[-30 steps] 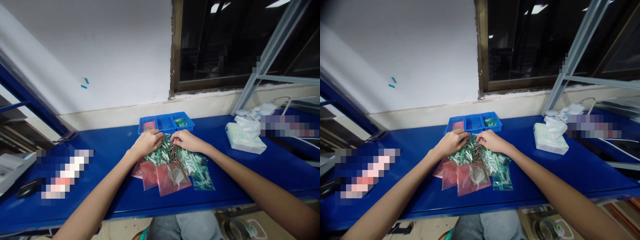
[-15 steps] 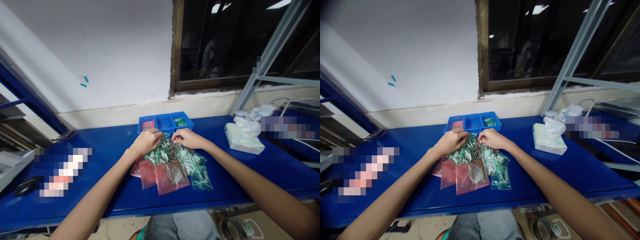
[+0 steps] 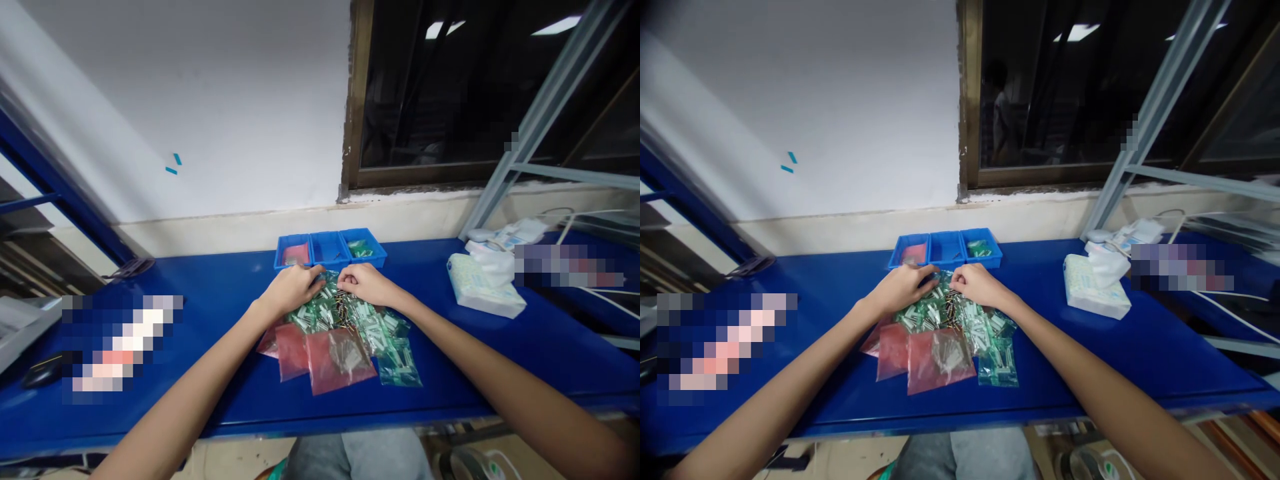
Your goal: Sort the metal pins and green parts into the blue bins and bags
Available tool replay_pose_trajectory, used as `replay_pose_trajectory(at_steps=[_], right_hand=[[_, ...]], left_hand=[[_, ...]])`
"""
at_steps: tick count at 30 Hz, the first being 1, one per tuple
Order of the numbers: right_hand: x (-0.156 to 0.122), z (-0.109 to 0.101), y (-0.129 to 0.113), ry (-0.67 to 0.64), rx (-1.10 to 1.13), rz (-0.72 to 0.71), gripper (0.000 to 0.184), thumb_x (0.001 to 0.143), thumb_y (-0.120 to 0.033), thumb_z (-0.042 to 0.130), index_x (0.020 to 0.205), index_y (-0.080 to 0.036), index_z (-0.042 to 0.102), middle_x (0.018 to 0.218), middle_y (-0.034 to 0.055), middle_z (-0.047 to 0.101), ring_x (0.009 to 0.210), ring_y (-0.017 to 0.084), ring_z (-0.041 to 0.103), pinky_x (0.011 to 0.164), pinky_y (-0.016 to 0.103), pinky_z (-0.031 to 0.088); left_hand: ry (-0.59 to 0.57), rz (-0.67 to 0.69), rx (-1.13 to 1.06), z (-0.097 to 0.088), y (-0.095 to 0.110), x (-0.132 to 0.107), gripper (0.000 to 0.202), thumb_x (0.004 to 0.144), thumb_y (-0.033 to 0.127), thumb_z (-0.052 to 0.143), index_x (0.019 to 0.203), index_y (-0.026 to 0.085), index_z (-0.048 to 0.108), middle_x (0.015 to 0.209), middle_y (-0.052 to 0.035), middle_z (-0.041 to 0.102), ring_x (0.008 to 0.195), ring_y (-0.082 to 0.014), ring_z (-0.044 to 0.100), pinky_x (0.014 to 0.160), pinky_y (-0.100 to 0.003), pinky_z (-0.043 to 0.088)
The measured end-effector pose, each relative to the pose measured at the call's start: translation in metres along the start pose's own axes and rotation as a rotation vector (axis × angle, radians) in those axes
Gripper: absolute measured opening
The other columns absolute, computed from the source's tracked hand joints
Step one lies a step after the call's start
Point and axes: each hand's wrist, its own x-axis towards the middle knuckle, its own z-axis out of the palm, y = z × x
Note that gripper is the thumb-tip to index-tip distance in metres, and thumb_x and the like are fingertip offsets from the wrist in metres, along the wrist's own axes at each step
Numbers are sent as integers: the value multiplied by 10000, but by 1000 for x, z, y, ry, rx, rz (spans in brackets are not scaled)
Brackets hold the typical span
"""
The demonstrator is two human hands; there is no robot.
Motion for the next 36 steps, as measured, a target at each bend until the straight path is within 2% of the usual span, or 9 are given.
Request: replay_pose_trajectory(at_steps=[3, 7, 13, 18, 22, 25, 29, 33, 36], right_hand=[[1, 2, -2, 65, 32, 33, 204, 883, -254, 627, 741, -147, 727, 596, 17, 641, 570, 134, 544, 584, 269, 357], [2, 5, 0, 176, 122, 110, 140, 824, -232, 667, 706, -163, 698, 658, 37, 676, 622, 155, 581, 607, 281, 390], [3, 3, 3, 283, 363, 37, 123, 824, -277, 631, 750, -180, 619, 756, 44, 670, 715, 168, 611, 683, 301, 460], [1, 0, -3, 278, 657, 83, 181, 839, -350, 620, 860, -194, 530, 714, 22, 640, 578, 132, 566, 541, 266, 422], [-2, 1, -6, 254, 757, 145, 345, 814, -349, 651, 1096, -202, 518, 738, 12, 657, 506, 110, 511, 479, 253, 390], [-3, 2, -7, 246, 752, 122, 400, 820, -319, 648, 1180, -204, 516, 735, 4, 649, 521, 108, 522, 502, 254, 411], [-3, 4, -10, 237, 741, 88, 342, 866, -308, 594, 1182, -203, 518, 746, 21, 655, 613, 142, 618, 514, 246, 430], [-2, 8, -8, 236, 665, 44, 244, 938, -331, 445, 1092, -178, 556, 890, 86, 690, 735, 180, 681, 516, 253, 453], [-3, 11, -8, 275, 530, -18, 184, 911, -312, 519, 1039, -185, 557, 873, 62, 685, 735, 175, 660, 583, 274, 470]], left_hand=[[15, -10, -98, 2, -2, 0, 337, 979, 329, 476, 1247, 174, 608, 793, -80, 711, 686, -219, 666, 633, -297, 450], [74, 3, -309, 4, -7, 2, 305, 930, 244, 505, 1200, 168, 625, 802, -58, 723, 734, -185, 675, 690, -276, 477], [264, 14, -500, -4, -3, 3, 222, 909, 178, 521, 1091, 164, 646, 839, -39, 718, 739, -142, 665, 707, -266, 507], [433, 99, -400, -9, 5, 1, 252, 963, 240, 529, 1190, 162, 607, 954, -65, 676, 792, -158, 637, 765, -324, 542], [386, 158, -263, -7, 7, -2, 478, 940, 344, 614, 1373, 187, 483, 1151, -110, 583, 987, -221, 627, 838, -376, 564], [347, 133, -171, -4, 5, -4, 503, 939, 301, 615, 1402, 188, 453, 1209, -122, 557, 1035, -238, 624, 824, -363, 575], [338, 102, -116, -1, 4, -4, 384, 959, 234, 564, 1338, 186, 525, 1161, -103, 606, 979, -218, 647, 779, -331, 576], [381, 57, -119, -2, 6, -3, 267, 1006, 303, 508, 1206, 172, 627, 1028, -81, 672, 868, -187, 665, 721, -298, 554], [428, 29, -147, -1, 8, -3, 276, 1021, 344, 478, 1019, 157, 681, 874, -60, 702, 771, -168, 662, 671, -279, 524]])
